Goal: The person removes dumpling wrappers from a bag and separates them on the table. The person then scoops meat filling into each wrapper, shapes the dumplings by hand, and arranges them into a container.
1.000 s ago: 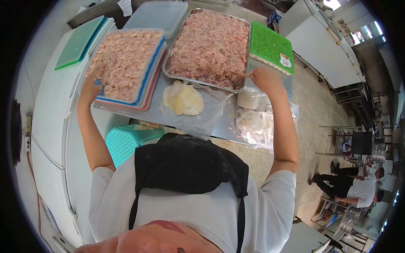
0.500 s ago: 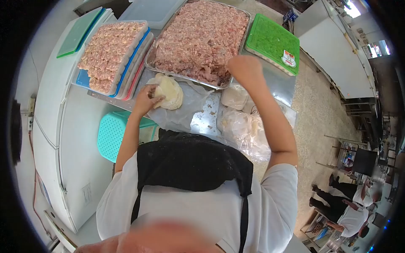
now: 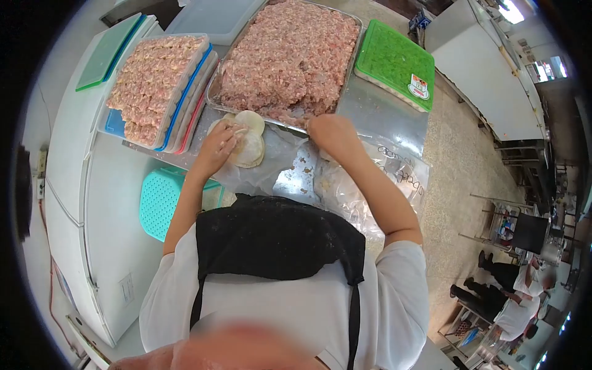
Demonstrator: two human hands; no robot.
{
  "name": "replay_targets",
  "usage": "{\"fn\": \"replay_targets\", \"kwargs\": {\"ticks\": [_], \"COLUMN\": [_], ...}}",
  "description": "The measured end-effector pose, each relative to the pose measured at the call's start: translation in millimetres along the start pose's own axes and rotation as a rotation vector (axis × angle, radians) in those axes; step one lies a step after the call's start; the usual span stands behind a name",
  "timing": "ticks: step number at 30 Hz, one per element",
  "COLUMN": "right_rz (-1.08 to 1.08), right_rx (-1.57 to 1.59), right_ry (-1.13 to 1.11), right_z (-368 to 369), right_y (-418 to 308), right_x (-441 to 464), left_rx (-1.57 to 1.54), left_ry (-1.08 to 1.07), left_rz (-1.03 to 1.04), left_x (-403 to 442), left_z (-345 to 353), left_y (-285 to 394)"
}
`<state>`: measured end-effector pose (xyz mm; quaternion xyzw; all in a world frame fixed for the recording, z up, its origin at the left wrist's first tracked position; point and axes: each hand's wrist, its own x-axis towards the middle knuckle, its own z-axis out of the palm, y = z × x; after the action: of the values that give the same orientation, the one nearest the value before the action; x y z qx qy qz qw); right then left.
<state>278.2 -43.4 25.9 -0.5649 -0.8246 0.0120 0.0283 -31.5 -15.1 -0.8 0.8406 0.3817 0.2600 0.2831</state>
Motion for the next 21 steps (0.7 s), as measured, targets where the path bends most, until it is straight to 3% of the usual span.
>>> {"fn": "replay_targets", "kwargs": {"ticks": [2,4,6,7,8,9,10,12,15,16,17,18,19,20,21], "right_rz": [0.076,0.149,0.196,0.202,0.367,0.535,0.546,0.589,0.616,0.624,0.473,0.324,0.332,0.347,0.361], "right_rx": [0.144,0.288,0.707,0.701,0.909,1.116,1.113,1.302,1.4,1.394,1.021,0.647,0.642,0.444,0.249], "right_ry": [-0.033,-0.057,0.057,0.06,0.015,-0.028,-0.02,0.128,0.283,0.294,0.369,0.425,0.427,0.316,0.205], "right_z": [3,12,21,17,-3,-21,-37,-58,-37,-20,3,5,2,-25,-47], "right_y": [8,18,19,17,5,-8,-20,-44,-59,-57,-52,-57,-56,-62,-70], "right_x": [-6,-13,-15,-15,-12,-9,-3,10,31,36,39,42,37,34,33], "left_rx": [-0.085,-1.214,-1.262,-1.307,-1.312,-1.51,-1.707,-1.8,-2.052,-2.209,-2.212,-2.148,-2.071,-2.073,-2.291], "left_ry": [0.003,0.116,0.142,0.175,0.167,0.15,0.127,0.104,0.029,-0.025,-0.04,0.079,0.199,0.191,-0.208], "left_rz": [0.011,-0.472,-0.49,-0.514,-0.511,-0.458,-0.402,-0.377,-0.285,-0.216,-0.216,-0.378,-0.535,-0.532,-0.133], "left_x": [5,8,25,36,46,58,69,89,115,121,126,129,134,142,150], "left_z": [0,3,-4,-7,-9,-12,-16,-23,-32,-37,-44,-50,-53,-36,-2], "left_y": [-12,-28,-23,-17,-13,-9,-4,9,31,36,38,39,38,4,-57]}}
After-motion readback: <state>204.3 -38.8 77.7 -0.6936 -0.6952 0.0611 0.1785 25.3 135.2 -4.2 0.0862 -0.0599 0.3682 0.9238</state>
